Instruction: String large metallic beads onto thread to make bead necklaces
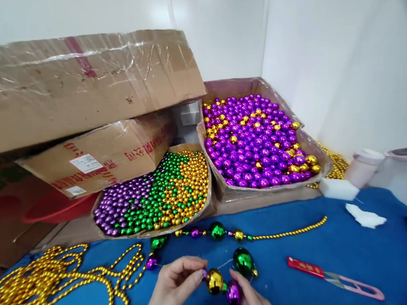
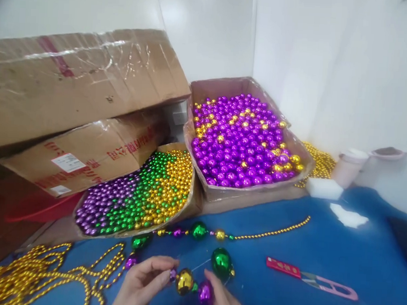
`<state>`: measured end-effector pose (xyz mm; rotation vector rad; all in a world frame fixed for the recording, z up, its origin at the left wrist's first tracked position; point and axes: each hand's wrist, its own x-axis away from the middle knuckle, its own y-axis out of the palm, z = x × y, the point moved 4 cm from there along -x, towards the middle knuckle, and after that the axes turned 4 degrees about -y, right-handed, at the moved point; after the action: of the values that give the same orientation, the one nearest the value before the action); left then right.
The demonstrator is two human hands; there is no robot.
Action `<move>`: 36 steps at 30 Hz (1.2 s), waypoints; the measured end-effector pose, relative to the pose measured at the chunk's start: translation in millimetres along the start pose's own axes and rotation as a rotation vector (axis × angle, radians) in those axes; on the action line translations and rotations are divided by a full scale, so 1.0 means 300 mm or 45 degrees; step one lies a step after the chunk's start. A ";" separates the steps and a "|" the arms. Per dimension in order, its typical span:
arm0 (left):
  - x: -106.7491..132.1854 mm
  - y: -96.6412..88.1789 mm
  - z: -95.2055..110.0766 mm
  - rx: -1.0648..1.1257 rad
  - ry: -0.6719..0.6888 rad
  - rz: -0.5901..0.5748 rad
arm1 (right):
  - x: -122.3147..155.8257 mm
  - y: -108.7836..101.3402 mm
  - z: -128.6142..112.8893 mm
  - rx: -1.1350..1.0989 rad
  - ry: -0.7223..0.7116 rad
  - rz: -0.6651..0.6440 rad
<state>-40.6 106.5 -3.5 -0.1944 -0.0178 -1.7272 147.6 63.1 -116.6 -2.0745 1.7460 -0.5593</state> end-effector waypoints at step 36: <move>-0.075 0.358 -0.112 -1.564 0.833 -0.468 | 0.063 -0.495 -0.046 -0.466 -0.036 0.479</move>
<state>64.2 106.5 -50.3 -0.5243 1.5836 -1.8717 267.9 68.2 -26.4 -1.8778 2.2837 -0.1033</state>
